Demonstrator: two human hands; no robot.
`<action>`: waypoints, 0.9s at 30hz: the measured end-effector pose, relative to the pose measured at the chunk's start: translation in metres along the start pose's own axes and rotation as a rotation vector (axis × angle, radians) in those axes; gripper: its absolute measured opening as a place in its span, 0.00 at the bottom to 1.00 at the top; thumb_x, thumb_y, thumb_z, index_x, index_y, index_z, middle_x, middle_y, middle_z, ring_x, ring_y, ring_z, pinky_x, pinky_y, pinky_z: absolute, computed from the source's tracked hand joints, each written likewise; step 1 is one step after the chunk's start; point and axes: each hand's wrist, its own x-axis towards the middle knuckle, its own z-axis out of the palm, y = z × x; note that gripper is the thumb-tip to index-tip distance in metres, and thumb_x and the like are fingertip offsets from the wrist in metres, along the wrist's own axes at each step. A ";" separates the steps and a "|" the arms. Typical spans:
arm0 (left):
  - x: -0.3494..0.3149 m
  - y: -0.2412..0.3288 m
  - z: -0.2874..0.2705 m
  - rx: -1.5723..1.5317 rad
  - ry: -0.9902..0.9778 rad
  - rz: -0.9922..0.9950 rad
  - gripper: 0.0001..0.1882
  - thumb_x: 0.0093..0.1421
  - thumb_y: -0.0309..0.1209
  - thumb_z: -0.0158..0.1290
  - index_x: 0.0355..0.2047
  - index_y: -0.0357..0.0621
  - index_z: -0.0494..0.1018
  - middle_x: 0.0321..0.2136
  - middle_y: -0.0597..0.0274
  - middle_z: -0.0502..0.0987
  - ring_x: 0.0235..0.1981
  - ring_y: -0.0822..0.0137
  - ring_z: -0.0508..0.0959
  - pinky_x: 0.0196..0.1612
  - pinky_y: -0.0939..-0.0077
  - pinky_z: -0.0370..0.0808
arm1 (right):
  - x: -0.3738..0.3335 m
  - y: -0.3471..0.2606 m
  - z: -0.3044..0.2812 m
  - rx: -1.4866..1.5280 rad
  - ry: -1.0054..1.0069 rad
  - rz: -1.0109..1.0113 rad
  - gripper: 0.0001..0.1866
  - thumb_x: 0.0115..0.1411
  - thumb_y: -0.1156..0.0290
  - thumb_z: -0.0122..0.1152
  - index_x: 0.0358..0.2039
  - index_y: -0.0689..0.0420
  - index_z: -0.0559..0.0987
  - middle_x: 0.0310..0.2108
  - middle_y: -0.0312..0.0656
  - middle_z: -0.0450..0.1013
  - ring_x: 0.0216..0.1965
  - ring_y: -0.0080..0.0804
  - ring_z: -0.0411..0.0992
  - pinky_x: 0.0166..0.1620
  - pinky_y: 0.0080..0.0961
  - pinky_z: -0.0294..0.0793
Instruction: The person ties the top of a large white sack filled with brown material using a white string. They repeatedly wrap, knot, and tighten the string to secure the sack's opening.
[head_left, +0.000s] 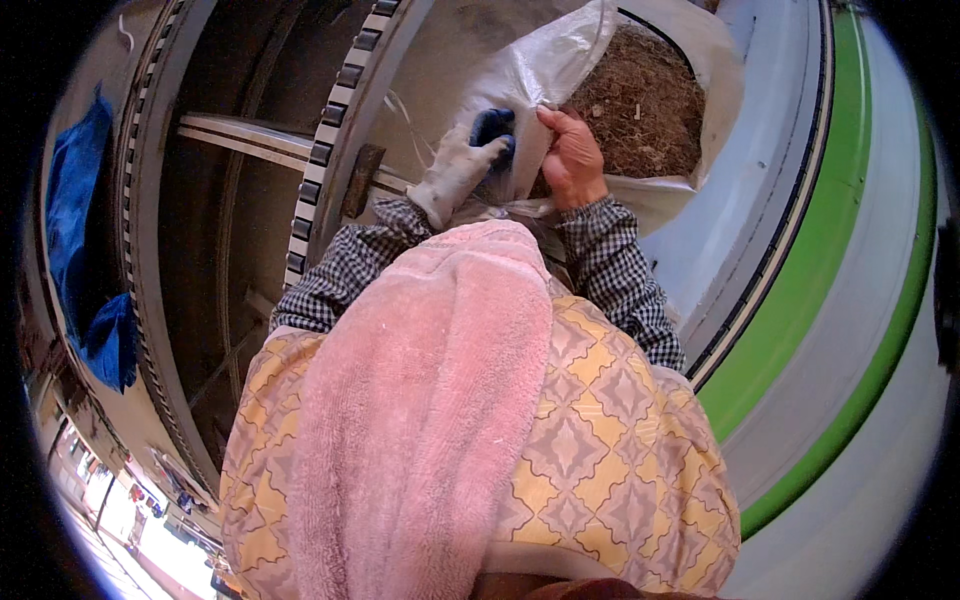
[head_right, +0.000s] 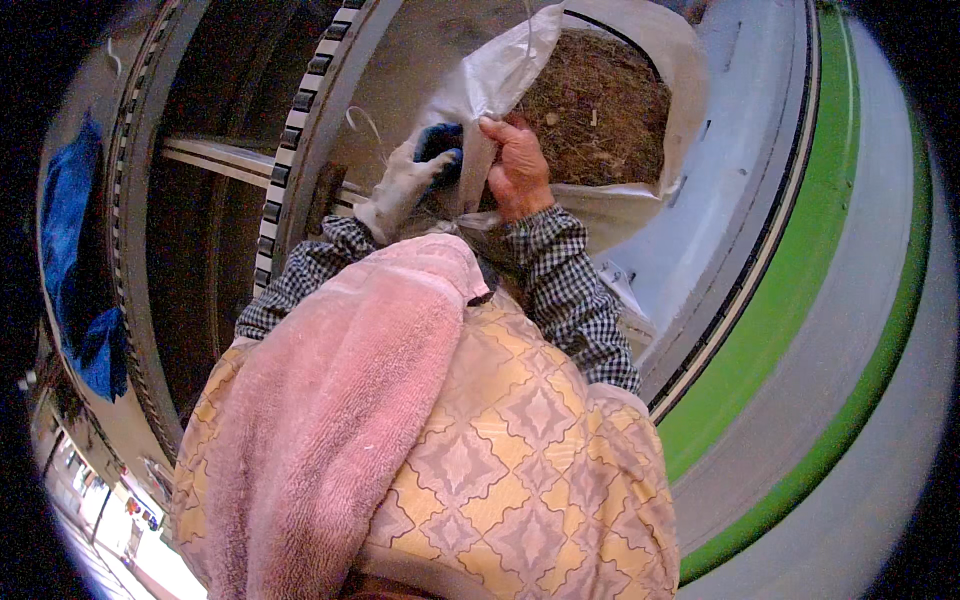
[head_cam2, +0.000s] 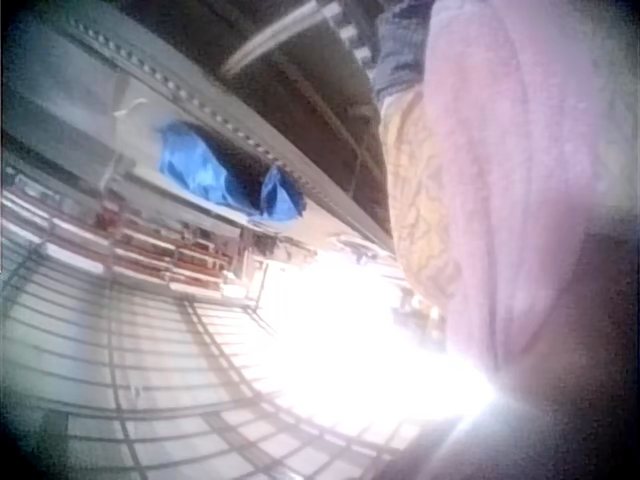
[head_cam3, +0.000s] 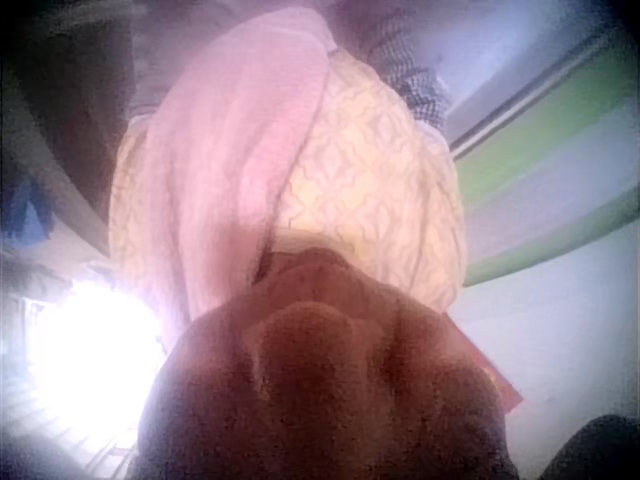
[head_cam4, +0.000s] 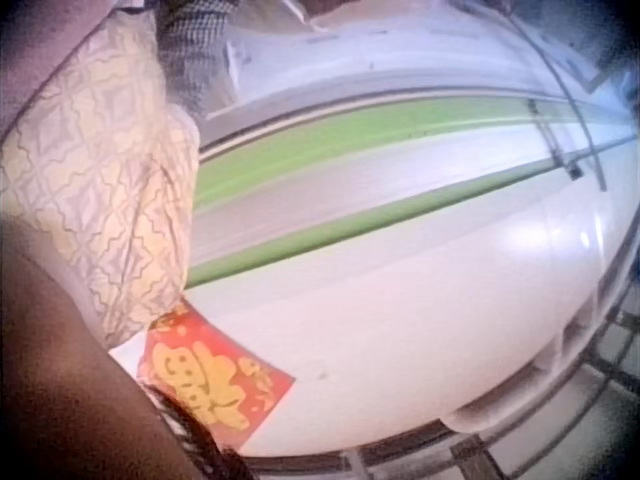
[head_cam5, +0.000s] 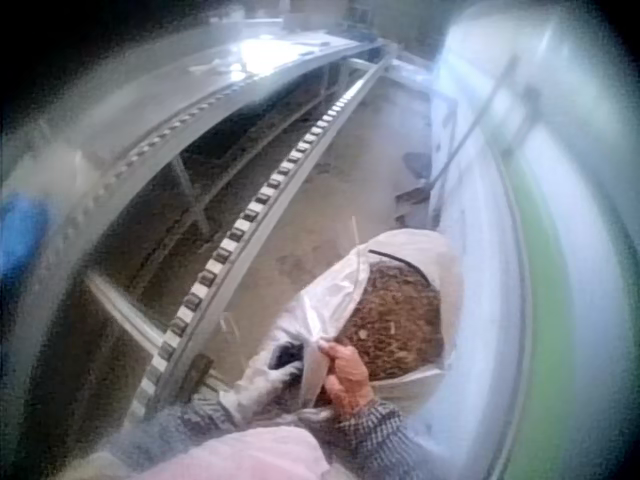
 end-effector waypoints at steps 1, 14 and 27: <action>-0.001 -0.001 0.001 -0.066 -0.003 -0.011 0.19 0.56 0.32 0.55 0.47 0.39 0.68 0.38 0.60 0.75 0.37 0.72 0.73 0.41 0.79 0.70 | -0.002 0.001 0.001 0.015 -0.055 -0.032 0.14 0.52 0.80 0.52 0.41 0.62 0.72 0.37 0.40 0.72 0.37 0.32 0.71 0.45 0.29 0.70; -0.006 -0.007 0.005 0.112 0.081 0.035 0.19 0.55 0.38 0.53 0.45 0.43 0.69 0.38 0.45 0.75 0.40 0.53 0.76 0.42 0.65 0.72 | -0.008 0.003 0.011 -0.117 0.026 -0.055 0.12 0.55 0.77 0.50 0.41 0.61 0.71 0.36 0.40 0.72 0.35 0.32 0.72 0.41 0.28 0.72; -0.018 -0.014 0.012 0.044 0.124 0.024 0.20 0.56 0.35 0.54 0.48 0.42 0.66 0.37 0.58 0.75 0.35 0.72 0.74 0.37 0.77 0.71 | -0.008 0.015 0.007 0.072 0.027 0.094 0.10 0.57 0.75 0.48 0.39 0.61 0.73 0.36 0.41 0.73 0.36 0.32 0.71 0.43 0.28 0.71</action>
